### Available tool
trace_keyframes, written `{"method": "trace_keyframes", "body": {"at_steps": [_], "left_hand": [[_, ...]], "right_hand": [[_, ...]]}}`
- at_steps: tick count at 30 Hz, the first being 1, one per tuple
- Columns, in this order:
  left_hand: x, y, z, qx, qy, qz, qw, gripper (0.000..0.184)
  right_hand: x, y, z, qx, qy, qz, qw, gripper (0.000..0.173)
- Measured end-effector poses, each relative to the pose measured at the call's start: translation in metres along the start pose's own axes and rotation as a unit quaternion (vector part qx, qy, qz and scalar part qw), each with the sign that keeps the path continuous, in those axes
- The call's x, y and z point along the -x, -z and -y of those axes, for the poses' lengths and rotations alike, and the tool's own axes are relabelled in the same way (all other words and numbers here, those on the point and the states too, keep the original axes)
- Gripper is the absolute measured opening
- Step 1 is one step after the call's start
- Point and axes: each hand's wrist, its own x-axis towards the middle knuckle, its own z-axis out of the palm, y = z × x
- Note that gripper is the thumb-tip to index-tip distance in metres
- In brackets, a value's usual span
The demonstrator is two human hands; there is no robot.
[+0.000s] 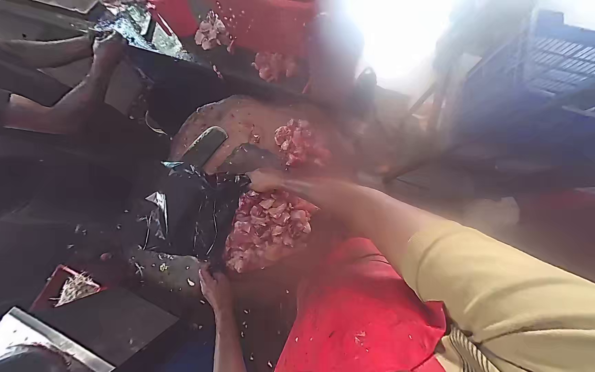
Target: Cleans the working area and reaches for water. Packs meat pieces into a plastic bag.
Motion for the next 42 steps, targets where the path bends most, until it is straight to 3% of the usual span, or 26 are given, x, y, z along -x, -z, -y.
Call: {"method": "trace_keyframes", "body": {"at_steps": [3,7,10,12,13,14,15,16,17,19,22,25,28,34,38,40,42], "left_hand": [[0.037,-0.006,0.001,-0.075,-0.026,0.015,0.997,0.038],[0.096,-0.026,-0.024,-0.050,-0.005,0.021,0.999,0.044],[0.117,-0.045,-0.061,-0.022,0.041,0.001,0.999,0.057],[0.118,-0.051,-0.083,-0.002,0.093,0.004,0.996,0.064],[0.118,-0.053,-0.093,0.014,0.116,0.005,0.993,0.066],[0.117,-0.056,-0.101,0.032,0.134,0.006,0.991,0.067],[0.117,-0.058,-0.105,0.050,0.145,0.004,0.988,0.065],[0.119,-0.058,-0.106,0.065,0.148,0.002,0.987,0.060],[0.122,-0.058,-0.104,0.071,0.141,0.003,0.987,0.056],[0.132,-0.060,-0.100,0.044,0.121,0.020,0.991,0.050],[0.143,-0.059,-0.102,0.004,0.106,0.060,0.993,0.048],[0.151,-0.056,-0.107,-0.007,0.076,0.089,0.993,0.048],[0.154,-0.064,-0.112,-0.009,0.007,0.073,0.997,0.044],[0.147,-0.061,-0.127,0.067,0.023,0.159,0.985,0.049],[0.137,-0.052,-0.131,0.106,0.047,0.162,0.980,0.047],[0.135,-0.050,-0.130,0.107,0.059,0.167,0.978,0.049],[0.133,-0.048,-0.127,0.090,0.057,0.153,0.982,0.050]], "right_hand": [[-0.005,-0.006,0.006,0.031,0.007,0.000,0.999,0.044],[-0.003,0.002,0.012,0.059,-0.014,0.056,0.997,0.044],[0.000,-0.006,-0.006,0.057,0.095,-0.035,0.993,0.041],[0.059,0.017,0.012,0.052,0.172,-0.132,0.975,0.035],[0.108,0.076,0.061,0.074,0.012,0.061,0.995,0.035],[0.134,0.099,0.080,0.065,-0.062,0.092,0.992,0.036],[0.139,0.099,0.076,0.059,-0.076,0.075,0.993,0.037],[0.123,0.078,0.049,0.072,-0.033,0.026,0.997,0.037],[0.085,0.019,-0.009,0.063,0.104,-0.179,0.976,0.036],[0.044,-0.010,-0.054,0.012,0.079,-0.098,0.992,0.052],[0.072,-0.011,-0.073,0.031,0.036,-0.026,0.999,0.057],[0.120,-0.028,-0.070,-0.004,0.010,-0.076,0.997,0.051],[0.135,-0.063,-0.073,-0.081,-0.071,-0.127,0.986,0.053],[0.136,-0.118,-0.034,-0.234,-0.137,-0.233,0.934,0.060],[0.113,-0.112,0.031,-0.261,-0.211,-0.117,0.935,0.050],[0.111,-0.092,0.058,-0.250,-0.175,-0.053,0.951,0.042],[0.112,-0.053,0.065,-0.170,-0.095,-0.006,0.981,0.047]]}}
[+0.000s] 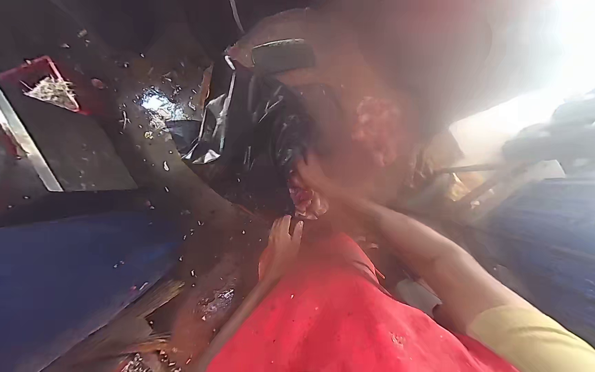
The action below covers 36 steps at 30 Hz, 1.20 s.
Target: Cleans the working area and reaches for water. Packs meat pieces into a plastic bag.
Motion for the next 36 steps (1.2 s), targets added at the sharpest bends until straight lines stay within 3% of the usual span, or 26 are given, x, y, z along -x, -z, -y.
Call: {"method": "trace_keyframes", "body": {"at_steps": [2,5,9,12,16,19,23,26,29,31,36], "left_hand": [[0.001,0.001,0.001,-0.042,-0.018,-0.014,0.999,0.044],[0.007,0.002,0.005,-0.112,-0.052,0.028,0.992,0.042],[0.018,-0.011,0.013,-0.141,-0.119,0.065,0.981,0.046],[0.024,-0.020,0.008,-0.132,-0.118,0.086,0.980,0.052],[0.021,-0.023,-0.007,-0.098,-0.111,0.091,0.985,0.048],[0.018,-0.017,-0.022,-0.054,-0.067,0.125,0.988,0.049],[0.014,0.013,-0.051,-0.004,-0.041,0.154,0.987,0.050],[0.029,0.058,-0.072,0.067,-0.050,0.103,0.991,0.037],[0.037,0.114,-0.094,0.194,-0.106,0.022,0.975,0.028],[0.029,0.151,-0.103,0.273,-0.125,-0.029,0.953,0.028],[-0.037,0.194,-0.101,0.448,-0.074,-0.154,0.877,0.029]], "right_hand": [[-0.032,0.035,-0.047,0.163,0.104,0.013,0.981,0.058],[-0.040,0.077,-0.106,0.234,0.086,0.054,0.967,0.064],[0.016,0.051,-0.132,0.086,-0.008,0.055,0.995,0.050],[0.053,0.021,-0.146,-0.080,-0.039,0.060,0.994,0.059],[0.070,-0.030,-0.143,-0.367,-0.034,0.020,0.929,0.060],[0.057,-0.058,-0.140,-0.480,-0.064,0.007,0.875,0.061],[0.028,-0.066,-0.104,-0.616,-0.083,0.012,0.783,0.056],[0.032,-0.059,-0.070,-0.645,-0.042,0.031,0.762,0.054],[0.038,-0.044,-0.019,-0.630,-0.001,0.028,0.776,0.049],[0.029,-0.036,0.020,-0.591,0.021,0.021,0.806,0.051],[-0.015,-0.021,0.095,-0.459,0.055,0.030,0.886,0.063]]}}
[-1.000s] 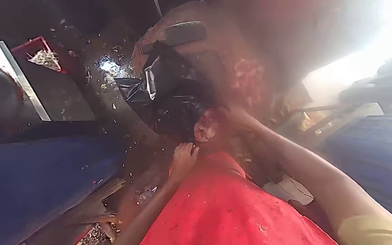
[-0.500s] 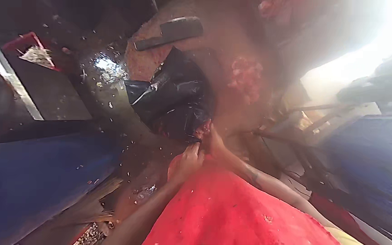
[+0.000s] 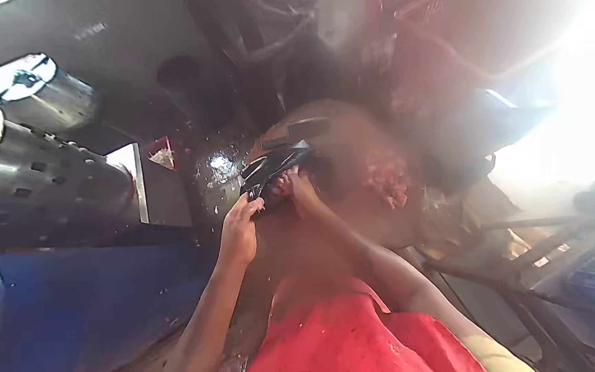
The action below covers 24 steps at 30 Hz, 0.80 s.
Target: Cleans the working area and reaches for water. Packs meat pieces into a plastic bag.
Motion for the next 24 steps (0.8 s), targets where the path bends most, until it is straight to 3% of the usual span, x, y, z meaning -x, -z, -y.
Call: {"method": "trace_keyframes", "body": {"at_steps": [2,5,7,10,13,15,18,19,20,21,23,24], "left_hand": [[-0.034,0.004,-0.003,0.085,0.054,-0.090,0.991,0.022],[-0.063,0.011,-0.031,0.136,0.110,-0.145,0.974,0.017],[-0.050,0.009,-0.059,0.154,0.081,-0.107,0.979,0.019],[-0.026,0.013,-0.110,0.183,-0.028,-0.047,0.982,0.033],[-0.030,0.044,-0.128,0.161,-0.106,0.008,0.981,0.052],[-0.050,0.071,-0.119,0.129,-0.110,0.026,0.985,0.056],[-0.067,0.085,-0.079,0.176,-0.044,-0.042,0.982,0.041],[-0.066,0.081,-0.065,0.192,-0.016,-0.069,0.979,0.036],[-0.062,0.078,-0.050,0.199,0.010,-0.086,0.976,0.033],[-0.057,0.077,-0.039,0.202,0.025,-0.086,0.975,0.033],[-0.047,0.083,-0.023,0.207,0.038,-0.058,0.976,0.036],[-0.041,0.087,-0.019,0.203,0.045,-0.048,0.977,0.036]], "right_hand": [[-0.014,-0.005,0.013,0.025,-0.010,0.031,0.999,0.075],[0.000,-0.005,0.062,0.000,0.043,0.019,0.999,0.056],[0.027,0.005,0.107,0.008,0.099,0.012,0.995,0.042],[0.056,0.010,0.182,0.028,0.187,0.071,0.979,0.046],[0.039,-0.024,0.225,0.038,0.251,0.126,0.959,0.050],[0.018,-0.024,0.232,0.108,0.309,0.131,0.936,0.052],[-0.010,0.030,0.189,0.230,0.373,0.041,0.898,0.058],[0.007,0.048,0.168,0.286,0.313,-0.007,0.906,0.053],[0.032,0.057,0.148,0.331,0.179,-0.053,0.925,0.045],[0.035,0.075,0.108,0.383,0.123,-0.069,0.913,0.038],[0.016,0.113,0.016,0.526,0.053,0.008,0.849,0.037],[0.016,0.119,-0.021,0.605,0.012,0.056,0.795,0.040]]}}
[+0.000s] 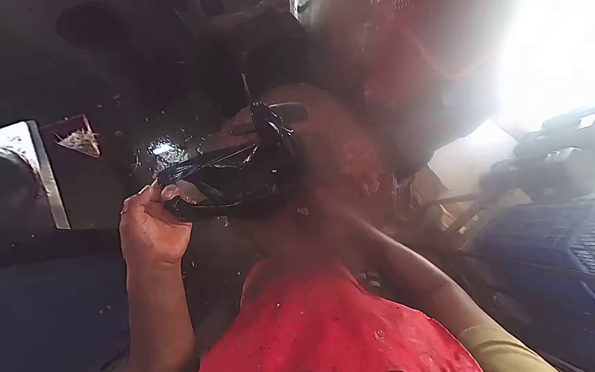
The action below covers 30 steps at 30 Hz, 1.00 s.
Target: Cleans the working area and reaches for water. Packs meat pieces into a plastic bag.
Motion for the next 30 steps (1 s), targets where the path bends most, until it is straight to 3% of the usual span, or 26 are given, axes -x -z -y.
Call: {"method": "trace_keyframes", "body": {"at_steps": [2,5,7,9,11,12,14,16,18,19,20,21,23,26,30], "left_hand": [[0.007,0.008,0.001,-0.024,0.019,0.014,0.999,0.037],[0.009,0.017,0.006,-0.052,0.027,0.066,0.996,0.034],[0.013,0.022,0.011,-0.049,0.026,0.079,0.995,0.033],[0.022,0.015,0.018,-0.054,0.039,0.082,0.994,0.036],[0.028,0.005,0.021,-0.068,0.057,0.097,0.991,0.037],[0.029,0.002,0.022,-0.060,0.057,0.107,0.991,0.037],[0.031,0.000,0.019,-0.043,0.043,0.108,0.992,0.037],[0.030,-0.002,0.016,-0.038,0.035,0.101,0.994,0.038],[0.030,0.000,0.018,-0.030,0.041,0.097,0.994,0.037],[0.031,-0.001,0.019,-0.028,0.047,0.086,0.995,0.036],[0.033,-0.002,0.019,-0.029,0.051,0.078,0.995,0.036],[0.034,-0.004,0.019,-0.028,0.050,0.075,0.996,0.037],[0.031,-0.007,0.016,-0.037,0.030,0.082,0.995,0.037],[0.023,-0.002,0.002,-0.066,-0.014,0.061,0.996,0.040],[-0.015,-0.028,-0.034,-0.090,-0.036,0.010,0.995,0.031]], "right_hand": [[0.011,-0.049,0.000,0.113,-0.036,0.067,0.991,0.043],[0.015,-0.071,0.002,0.137,-0.002,0.053,0.989,0.036],[0.025,-0.048,0.030,0.083,0.123,-0.026,0.989,0.027],[0.025,-0.018,0.075,-0.023,0.293,-0.159,0.943,0.015],[0.006,0.006,0.117,-0.124,0.387,-0.196,0.893,0.018],[-0.007,0.012,0.132,-0.145,0.400,-0.175,0.888,0.020],[-0.028,0.015,0.148,-0.106,0.374,-0.133,0.912,0.026],[-0.030,0.024,0.149,-0.034,0.322,-0.243,0.914,0.035],[-0.041,0.041,0.138,0.008,0.234,-0.345,0.909,0.059],[-0.054,0.047,0.131,0.029,0.175,-0.333,0.926,0.073],[-0.070,0.049,0.123,0.046,0.130,-0.298,0.944,0.076],[-0.084,0.046,0.114,0.058,0.112,-0.260,0.957,0.064],[-0.084,0.044,0.104,0.012,0.162,-0.188,0.969,0.033],[-0.008,0.048,0.095,-0.135,0.249,-0.084,0.955,0.027],[0.074,0.077,0.072,-0.168,0.086,-0.086,0.978,0.031]]}}
